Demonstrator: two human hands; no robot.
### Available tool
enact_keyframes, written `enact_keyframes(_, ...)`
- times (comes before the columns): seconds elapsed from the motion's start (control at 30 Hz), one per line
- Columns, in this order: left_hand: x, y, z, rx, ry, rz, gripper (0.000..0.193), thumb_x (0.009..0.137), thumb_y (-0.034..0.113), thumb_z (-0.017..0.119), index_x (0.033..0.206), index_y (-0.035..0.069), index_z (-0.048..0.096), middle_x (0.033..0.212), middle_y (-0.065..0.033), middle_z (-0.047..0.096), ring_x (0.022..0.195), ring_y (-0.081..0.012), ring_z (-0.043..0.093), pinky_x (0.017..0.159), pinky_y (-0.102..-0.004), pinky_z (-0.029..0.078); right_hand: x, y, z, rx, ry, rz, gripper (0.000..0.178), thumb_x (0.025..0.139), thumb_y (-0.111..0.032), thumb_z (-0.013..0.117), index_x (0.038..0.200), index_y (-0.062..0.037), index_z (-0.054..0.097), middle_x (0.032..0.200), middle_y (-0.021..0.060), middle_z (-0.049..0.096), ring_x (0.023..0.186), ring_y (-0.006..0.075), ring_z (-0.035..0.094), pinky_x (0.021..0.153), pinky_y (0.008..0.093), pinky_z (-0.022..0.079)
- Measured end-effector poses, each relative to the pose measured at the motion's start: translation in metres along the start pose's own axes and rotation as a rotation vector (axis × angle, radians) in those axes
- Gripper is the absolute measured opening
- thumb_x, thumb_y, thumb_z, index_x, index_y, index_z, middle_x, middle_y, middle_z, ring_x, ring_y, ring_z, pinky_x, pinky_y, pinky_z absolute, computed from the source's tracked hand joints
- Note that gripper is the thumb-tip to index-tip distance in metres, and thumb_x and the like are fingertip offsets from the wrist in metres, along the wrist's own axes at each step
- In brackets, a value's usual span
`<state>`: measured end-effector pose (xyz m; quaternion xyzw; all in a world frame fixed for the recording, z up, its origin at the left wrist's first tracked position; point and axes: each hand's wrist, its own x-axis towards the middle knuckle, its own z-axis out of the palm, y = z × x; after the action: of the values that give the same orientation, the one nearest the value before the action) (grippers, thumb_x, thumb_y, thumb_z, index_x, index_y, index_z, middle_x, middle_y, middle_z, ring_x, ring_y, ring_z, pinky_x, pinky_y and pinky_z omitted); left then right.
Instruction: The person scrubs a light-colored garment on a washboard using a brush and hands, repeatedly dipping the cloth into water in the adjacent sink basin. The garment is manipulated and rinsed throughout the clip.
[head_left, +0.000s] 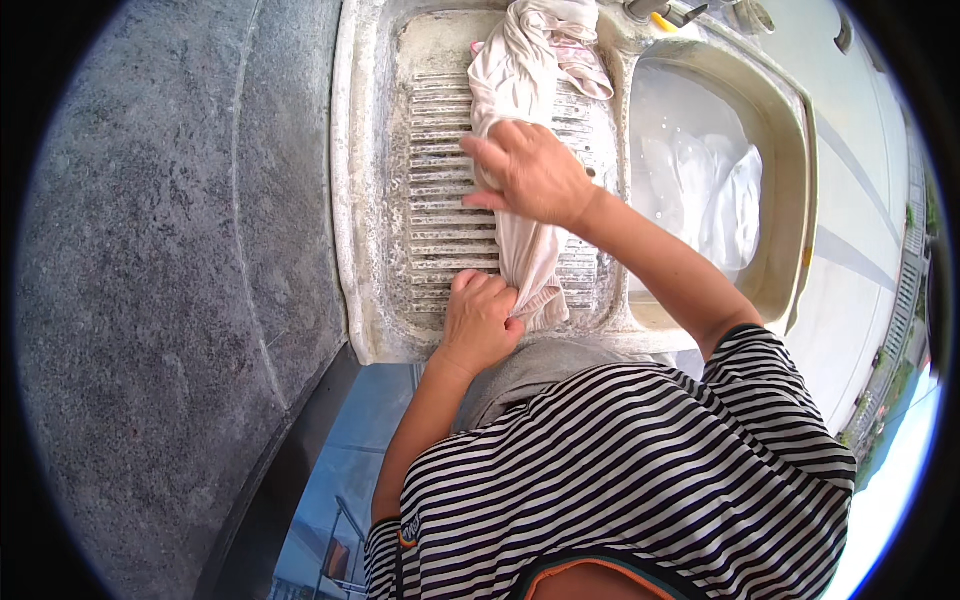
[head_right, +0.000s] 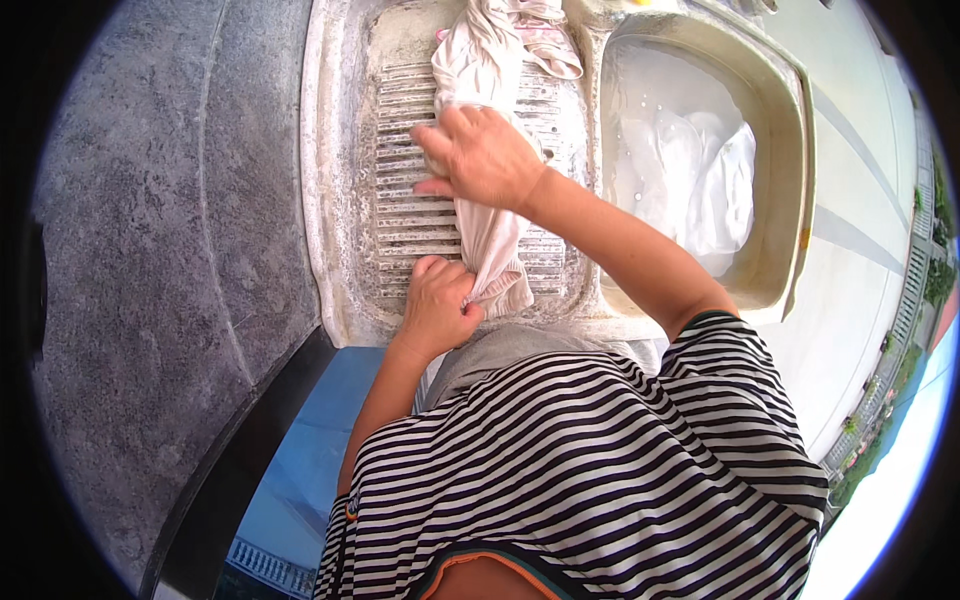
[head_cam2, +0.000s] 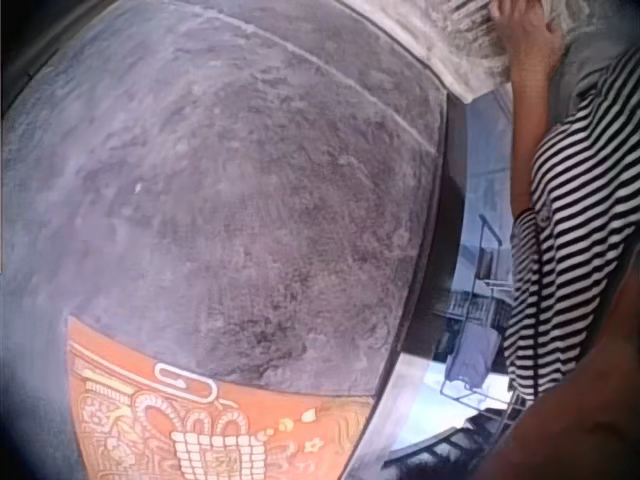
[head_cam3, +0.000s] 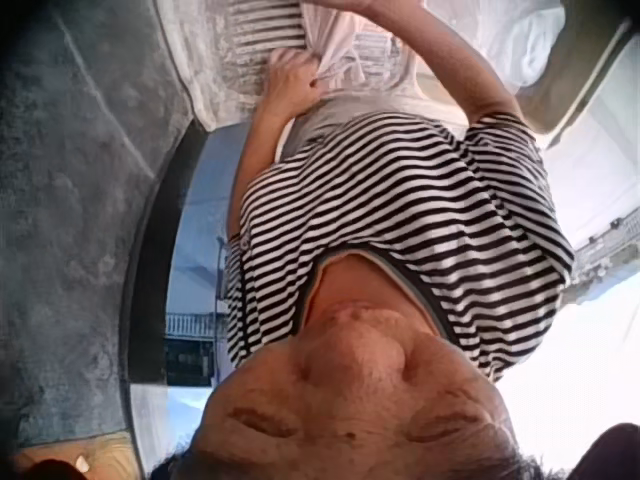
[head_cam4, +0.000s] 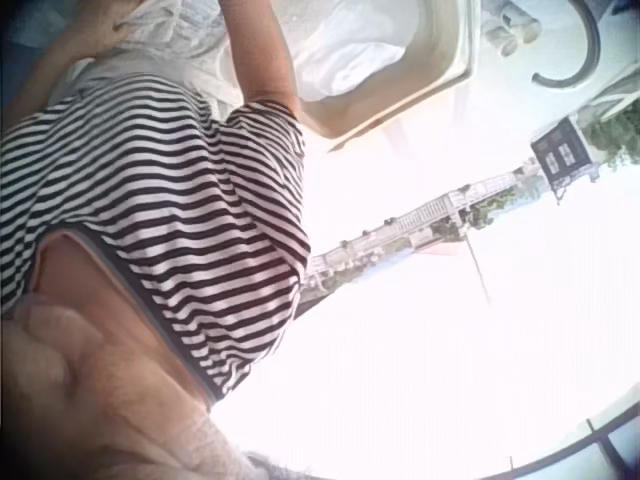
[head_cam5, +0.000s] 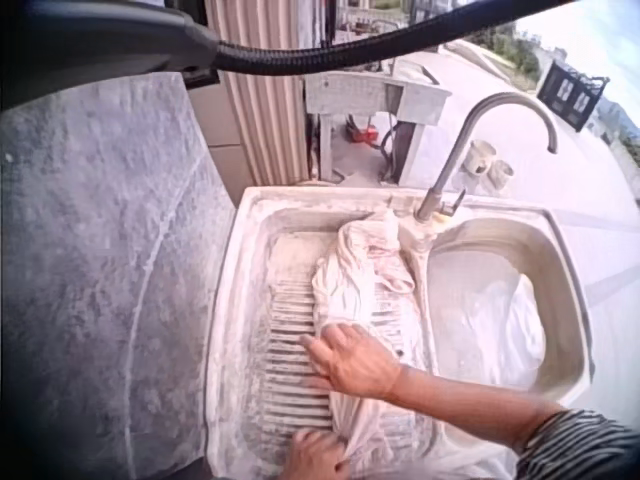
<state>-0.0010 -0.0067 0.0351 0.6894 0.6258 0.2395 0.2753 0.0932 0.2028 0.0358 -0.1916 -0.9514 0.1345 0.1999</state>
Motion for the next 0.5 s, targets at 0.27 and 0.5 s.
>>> enact_keyframes(0.27, 0.009, 0.004, 0.002, -0.049, -0.079, 0.078, 0.010, 0.070, 0.012, 0.065, 0.074, 0.003, 0.065, 0.081, -0.0110, 0.061, 0.086, -0.0299, 0.059, 0.095, -0.0452, 0.042, 0.066, 0.118, 0.040, -0.279, -0.162, 0.284, 0.052, 0.091, -0.051, 0.064, 0.119, -0.0070, 0.059, 0.102, 0.0207, 0.066, 0.089, 0.0363, 0.068, 0.077, 0.0460, 0.056)
enact_keyframes(0.5, 0.001, 0.005, 0.005, -0.029, -0.004, -0.006, 0.021, 0.074, 0.021, 0.074, 0.081, 0.003, 0.067, 0.085, -0.0112, 0.063, 0.095, -0.0310, 0.061, 0.099, -0.0451, 0.042, 0.007, -0.010, 0.007, -0.025, -0.149, 0.017, 0.054, 0.089, -0.051, 0.069, 0.122, -0.0094, 0.059, 0.092, 0.0091, 0.057, 0.084, 0.0258, 0.063, 0.084, 0.0387, 0.055)
